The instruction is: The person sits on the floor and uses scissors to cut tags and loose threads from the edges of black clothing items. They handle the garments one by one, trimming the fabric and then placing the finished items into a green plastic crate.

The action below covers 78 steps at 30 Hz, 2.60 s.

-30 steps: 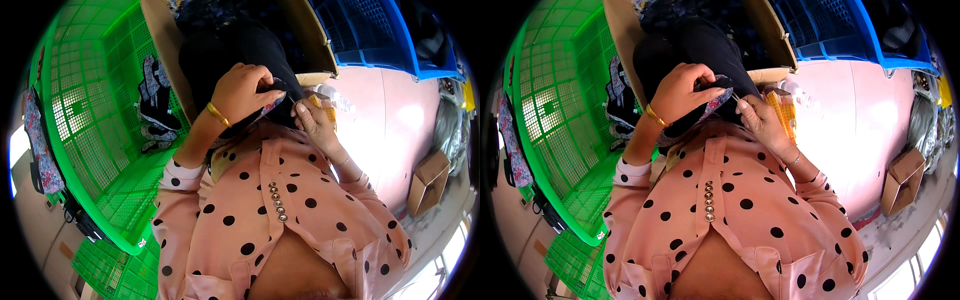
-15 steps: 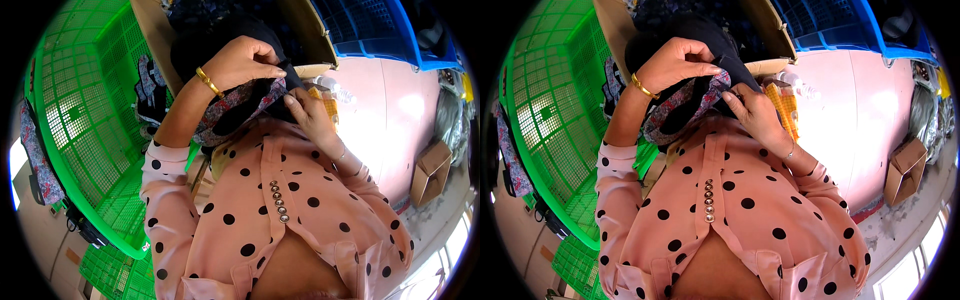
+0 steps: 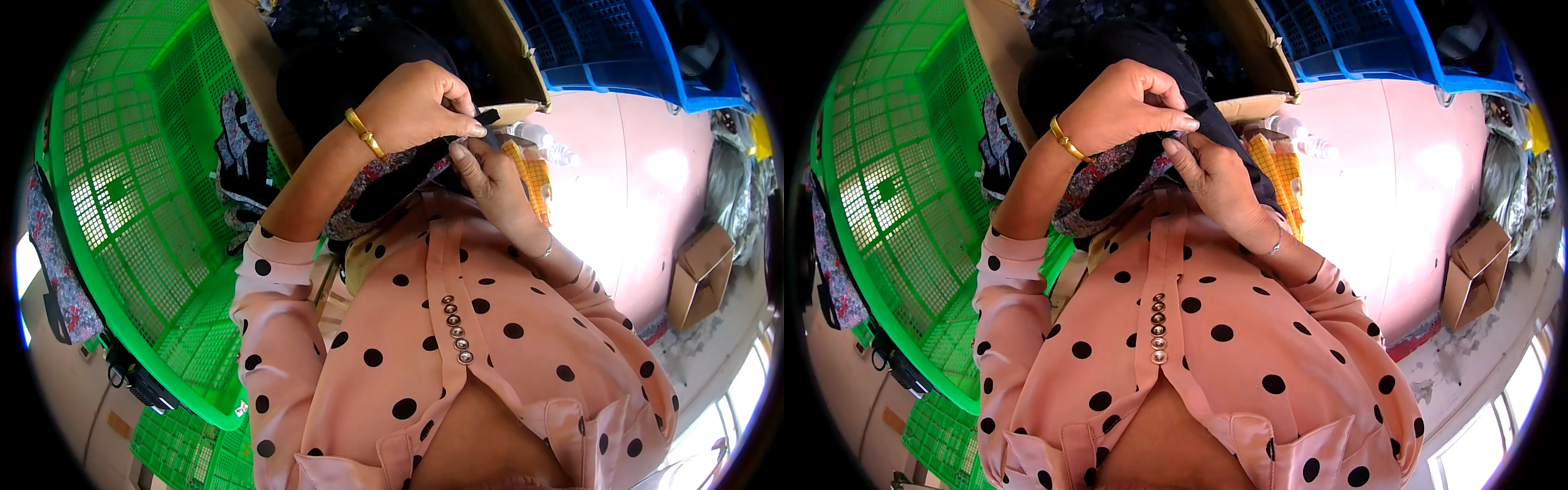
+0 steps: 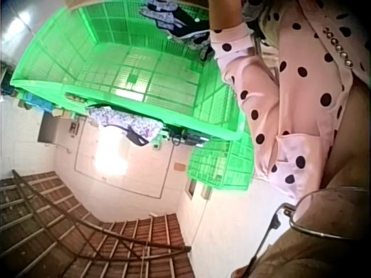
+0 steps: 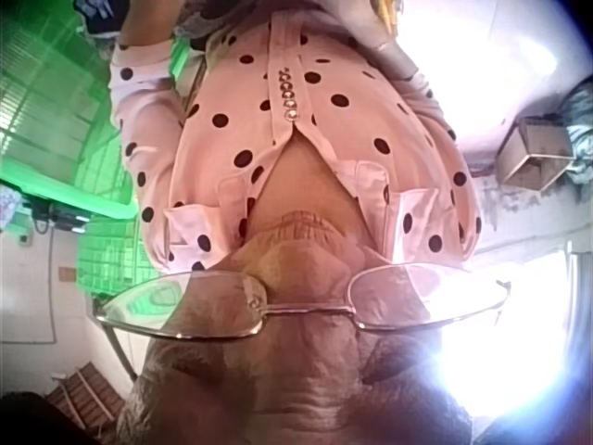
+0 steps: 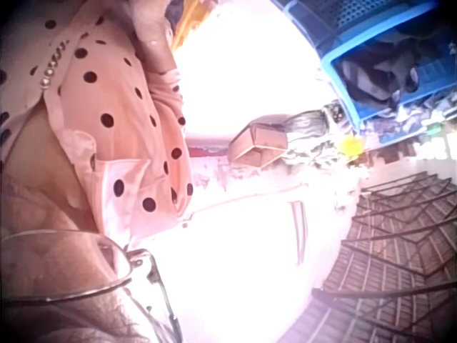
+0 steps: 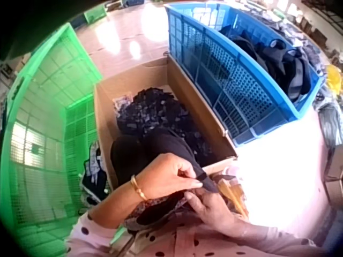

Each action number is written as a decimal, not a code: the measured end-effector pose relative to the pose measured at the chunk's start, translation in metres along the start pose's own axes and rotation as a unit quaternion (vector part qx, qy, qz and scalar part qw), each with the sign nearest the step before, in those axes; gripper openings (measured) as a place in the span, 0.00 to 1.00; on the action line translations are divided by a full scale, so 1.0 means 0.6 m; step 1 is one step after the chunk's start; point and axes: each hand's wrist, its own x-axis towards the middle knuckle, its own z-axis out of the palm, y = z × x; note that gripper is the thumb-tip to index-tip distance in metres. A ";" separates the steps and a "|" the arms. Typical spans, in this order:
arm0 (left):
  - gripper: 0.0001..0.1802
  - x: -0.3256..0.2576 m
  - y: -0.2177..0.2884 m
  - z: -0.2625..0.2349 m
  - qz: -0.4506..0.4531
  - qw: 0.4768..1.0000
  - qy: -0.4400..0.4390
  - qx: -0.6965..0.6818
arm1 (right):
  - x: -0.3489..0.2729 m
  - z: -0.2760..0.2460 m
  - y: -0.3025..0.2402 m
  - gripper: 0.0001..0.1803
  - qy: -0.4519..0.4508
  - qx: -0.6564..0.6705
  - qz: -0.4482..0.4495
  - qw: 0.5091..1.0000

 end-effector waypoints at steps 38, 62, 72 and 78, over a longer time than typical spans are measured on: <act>0.12 -0.141 -0.035 0.087 -0.020 0.945 0.280 0.169 | 0.079 -0.121 0.042 0.15 0.141 0.080 -0.125 0.979; 0.11 -0.152 -0.018 0.079 -0.079 0.908 0.209 -0.355 | 0.048 -0.069 -0.028 0.21 -0.015 -0.335 -0.338 0.879; 0.11 -0.167 0.035 0.102 -0.079 0.936 0.217 -0.265 | 0.066 -0.166 -0.045 0.21 -0.127 0.150 -0.128 0.972; 0.08 -0.170 0.100 0.073 -0.008 0.981 0.057 -0.188 | 0.046 -0.117 -0.097 0.30 -0.275 0.178 -0.150 0.933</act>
